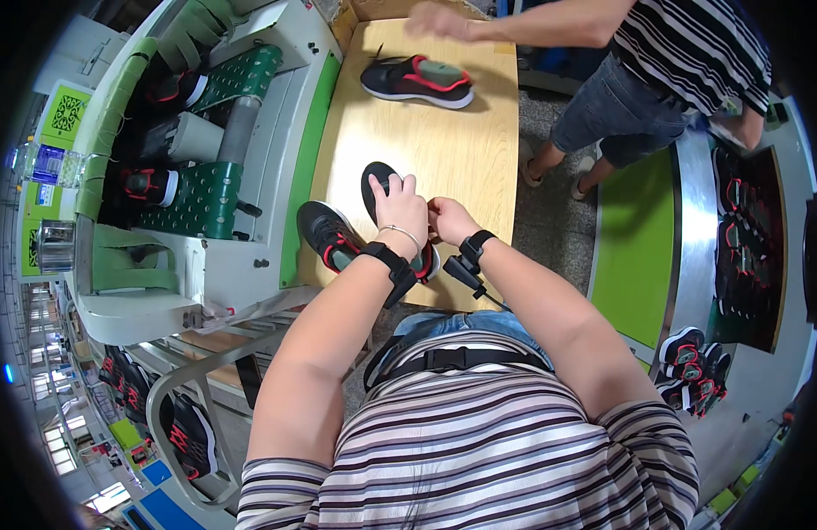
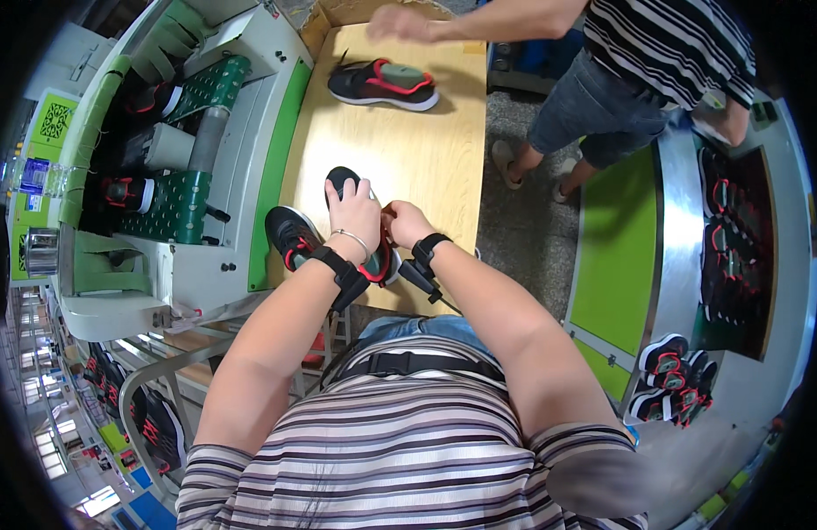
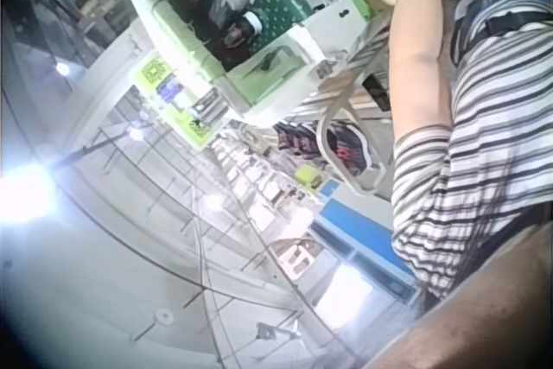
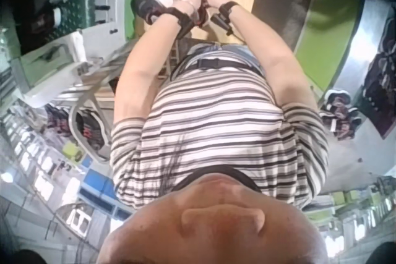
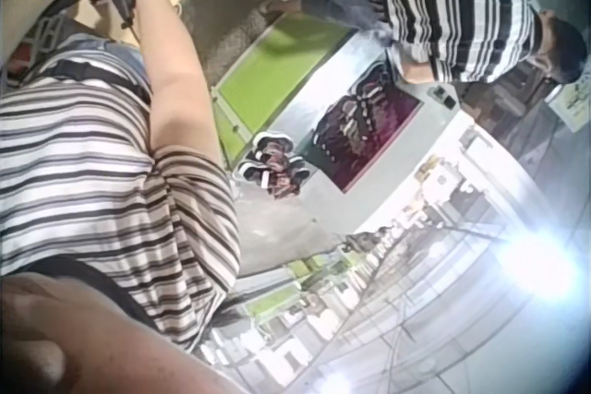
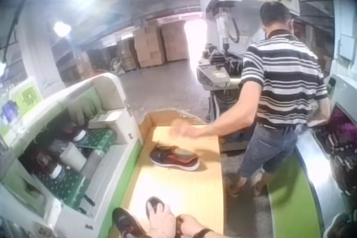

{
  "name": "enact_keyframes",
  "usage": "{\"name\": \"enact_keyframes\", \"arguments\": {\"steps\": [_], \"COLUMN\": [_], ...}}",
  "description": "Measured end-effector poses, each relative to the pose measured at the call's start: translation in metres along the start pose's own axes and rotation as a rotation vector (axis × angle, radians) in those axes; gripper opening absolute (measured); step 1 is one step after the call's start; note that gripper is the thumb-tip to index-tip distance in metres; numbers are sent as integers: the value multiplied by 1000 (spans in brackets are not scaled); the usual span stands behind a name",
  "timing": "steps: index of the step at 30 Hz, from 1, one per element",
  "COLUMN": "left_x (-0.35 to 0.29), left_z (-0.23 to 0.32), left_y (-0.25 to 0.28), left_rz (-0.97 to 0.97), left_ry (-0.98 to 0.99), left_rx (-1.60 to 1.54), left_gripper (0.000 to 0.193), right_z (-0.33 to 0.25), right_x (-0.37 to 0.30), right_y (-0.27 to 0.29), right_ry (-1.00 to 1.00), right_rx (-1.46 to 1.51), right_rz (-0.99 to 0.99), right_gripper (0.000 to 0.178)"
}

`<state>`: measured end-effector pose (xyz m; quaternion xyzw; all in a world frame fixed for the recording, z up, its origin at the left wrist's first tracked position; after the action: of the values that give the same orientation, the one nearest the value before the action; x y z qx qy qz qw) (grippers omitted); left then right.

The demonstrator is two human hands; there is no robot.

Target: Checking and sorting finished shoes at a factory workstation, including tying laces and placing them into a machine.

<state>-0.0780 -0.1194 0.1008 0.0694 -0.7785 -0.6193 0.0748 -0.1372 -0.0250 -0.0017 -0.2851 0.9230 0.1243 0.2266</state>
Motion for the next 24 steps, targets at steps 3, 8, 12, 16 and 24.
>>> {"name": "enact_keyframes", "arguments": {"steps": [3,8,12,16,24], "left_x": [1,15,17,-34,-66], "left_z": [-2,-28,-84,-92,-50], "left_y": [-10,-20,0,2,-5], "left_rz": [-11,-267,-397,-107,561], "left_ry": [14,38,-89,-50,217], "left_rx": [-62,-240,-749,-712,-462], "left_gripper": [24,23,19,15,14], "right_z": [-4,-6,6,2,7], "right_x": [1,-1,9,2,-1], "right_y": [-1,-3,-2,-4,-7], "right_ry": [111,52,92,9,236], "right_rx": [-89,-87,-90,-77,-187], "right_rz": [39,-7,19,-1,78], "right_gripper": [22,23,23,24,25]}}
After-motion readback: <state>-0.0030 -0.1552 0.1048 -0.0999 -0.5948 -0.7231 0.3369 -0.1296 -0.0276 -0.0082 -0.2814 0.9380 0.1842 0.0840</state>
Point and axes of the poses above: each hand's wrist, its own x-axis towards the middle knuckle, its own y-axis out of the back of the hand, z = x × y, the point moved 1 cm from there along x, towards the middle knuckle, and after that the axes turned 15 degrees about z, right-handed, at the moved point
